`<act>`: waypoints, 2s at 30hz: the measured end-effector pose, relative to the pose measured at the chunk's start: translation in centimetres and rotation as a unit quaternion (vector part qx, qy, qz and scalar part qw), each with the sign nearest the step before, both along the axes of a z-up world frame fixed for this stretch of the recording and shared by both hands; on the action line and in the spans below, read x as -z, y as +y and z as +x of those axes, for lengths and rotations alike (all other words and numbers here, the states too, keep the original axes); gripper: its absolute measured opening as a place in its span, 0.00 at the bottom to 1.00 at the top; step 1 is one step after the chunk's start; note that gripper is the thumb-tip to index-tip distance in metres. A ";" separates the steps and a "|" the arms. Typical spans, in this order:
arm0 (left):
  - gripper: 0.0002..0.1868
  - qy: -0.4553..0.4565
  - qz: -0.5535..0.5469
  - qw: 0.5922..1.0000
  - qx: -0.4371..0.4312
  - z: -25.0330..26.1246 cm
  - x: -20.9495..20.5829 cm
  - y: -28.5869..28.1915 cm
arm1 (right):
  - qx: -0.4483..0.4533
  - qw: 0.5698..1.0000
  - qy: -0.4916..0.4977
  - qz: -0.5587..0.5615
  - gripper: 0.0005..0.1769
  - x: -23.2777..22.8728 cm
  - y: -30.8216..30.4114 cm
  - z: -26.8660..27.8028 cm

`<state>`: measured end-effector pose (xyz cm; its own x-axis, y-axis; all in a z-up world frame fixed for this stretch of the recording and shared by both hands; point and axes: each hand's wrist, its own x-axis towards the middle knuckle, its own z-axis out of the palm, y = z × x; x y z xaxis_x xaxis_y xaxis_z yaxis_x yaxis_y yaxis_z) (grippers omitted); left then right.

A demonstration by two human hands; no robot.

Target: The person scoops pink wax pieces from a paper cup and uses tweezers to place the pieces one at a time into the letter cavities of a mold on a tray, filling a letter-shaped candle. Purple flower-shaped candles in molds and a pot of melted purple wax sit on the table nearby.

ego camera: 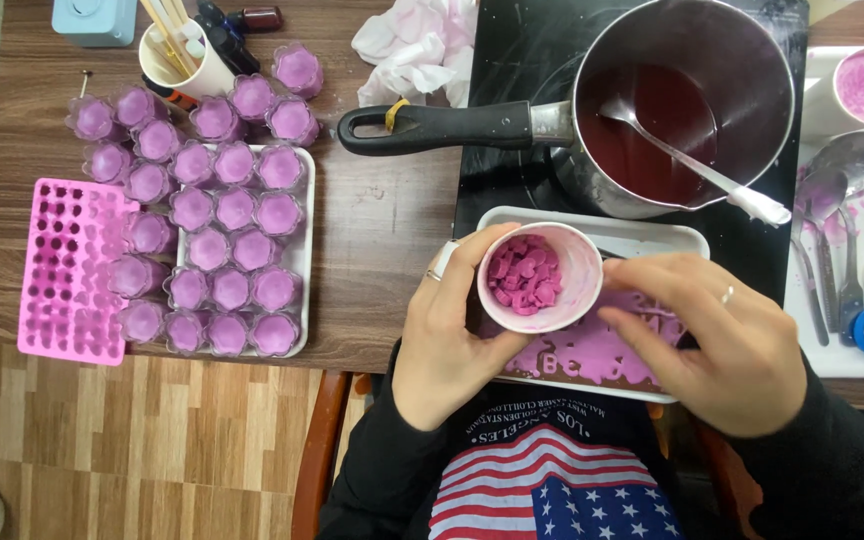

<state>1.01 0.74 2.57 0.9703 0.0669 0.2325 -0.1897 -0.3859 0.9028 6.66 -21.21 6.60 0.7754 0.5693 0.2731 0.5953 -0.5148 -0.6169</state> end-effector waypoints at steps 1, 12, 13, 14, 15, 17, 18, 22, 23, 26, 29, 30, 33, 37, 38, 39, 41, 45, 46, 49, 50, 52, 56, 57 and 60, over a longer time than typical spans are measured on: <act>0.39 -0.001 0.000 1.000 0.000 0.0 -0.2 0.1 | 0.000 1.000 -0.001 0.000 0.21 -0.3 0.3 0.0; 0.38 -0.047 0.062 0.991 -0.104 -1.7 -0.9 2.6 | -0.151 0.984 -0.092 0.005 0.15 -2.4 5.0 1.5; 0.38 -0.050 0.063 0.991 -0.107 -1.6 -0.8 2.9 | -0.154 0.983 -0.095 0.006 0.15 -2.1 5.5 1.7; 0.38 -0.041 0.049 0.991 -0.118 -1.5 -0.6 3.1 | -0.157 0.984 -0.089 0.004 0.15 -1.7 6.0 1.8; 0.38 -0.030 0.037 0.990 -0.129 -1.6 -0.3 3.4 | -0.160 0.984 -0.082 0.003 0.14 -1.3 6.4 1.9; 0.37 -0.028 0.043 0.987 -0.152 -1.5 0.0 3.9 | -0.164 0.983 -0.083 0.000 0.16 -0.7 7.1 2.1; 0.37 -0.024 0.048 0.984 -0.170 -1.4 0.2 4.2 | -0.164 0.983 -0.083 -0.004 0.18 -0.4 7.5 2.2; 0.37 -0.007 0.039 0.982 -0.184 -0.6 1.5 5.5 | -0.152 0.985 -0.074 -0.017 0.18 0.9 9.2 2.5; 0.37 -0.001 0.054 0.980 -0.191 -0.4 1.7 5.7 | -0.152 0.986 -0.069 -0.027 0.19 1.4 9.5 2.7; 0.37 0.005 0.073 0.977 -0.199 0.3 2.7 6.5 | -0.156 0.985 -0.054 -0.049 0.22 2.5 10.2 3.1; 0.37 0.032 0.071 0.977 -0.201 0.8 3.9 7.0 | -0.163 0.983 -0.040 -0.077 0.26 3.5 10.6 3.5; 0.37 0.056 0.065 0.976 -0.202 1.0 4.3 7.1 | -0.167 0.981 -0.037 -0.092 0.29 3.9 10.7 3.6; 0.38 0.085 0.062 0.975 -0.196 1.4 5.3 7.4 | -0.173 0.974 -0.055 -0.135 0.33 4.4 11.0 3.8; 0.36 0.116 0.060 0.973 -0.189 2.0 6.0 7.5 | -0.173 0.970 -0.044 -0.168 0.34 5.4 10.9 3.8; 0.36 0.118 0.054 0.974 -0.186 2.0 6.0 7.5 | -0.175 0.968 -0.055 -0.174 0.34 5.6 10.9 3.8; 0.35 0.119 0.049 0.975 -0.182 2.2 6.0 7.5 | -0.176 0.965 -0.069 -0.179 0.34 5.8 10.9 3.8; 0.36 0.120 0.052 0.975 -0.180 2.3 6.1 7.6 | -0.177 0.965 -0.065 -0.180 0.34 5.9 10.9 3.8; 0.35 0.112 0.068 0.978 -0.164 2.3 6.8 7.7 | -0.179 0.961 -0.063 -0.202 0.33 6.4 10.7 3.7; 0.35 0.112 0.068 0.978 -0.164 2.2 6.9 7.8 | -0.179 0.961 -0.062 -0.201 0.33 6.5 10.7 3.7; 0.35 0.134 0.078 0.975 -0.156 2.0 6.7 7.8 | -0.180 0.958 -0.070 -0.213 0.32 6.5 10.5 3.7; 0.36 0.142 0.077 0.974 -0.161 1.8 6.4 7.7 | -0.186 0.957 -0.070 -0.212 0.32 6.5 10.4 3.7; 0.36 0.150 0.076 0.972 -0.167 1.5 5.4 7.7 | -0.192 0.956 -0.069 -0.210 0.32 6.1 10.2 3.8; 0.30 0.070 0.083 0.980 -0.167 0.6 2.4 7.3 | -0.215 0.963 -0.066 -0.150 0.30 3.5 9.4 4.1; 0.27 0.031 0.074 0.983 -0.162 0.4 1.6 7.2 | -0.221 0.965 -0.064 -0.125 0.29 2.6 9.2 4.2; 0.22 -0.016 0.093 0.985 -0.145 -0.1 -0.9 6.1 | -0.228 0.970 -0.020 -0.086 0.25 0.5 7.6 4.6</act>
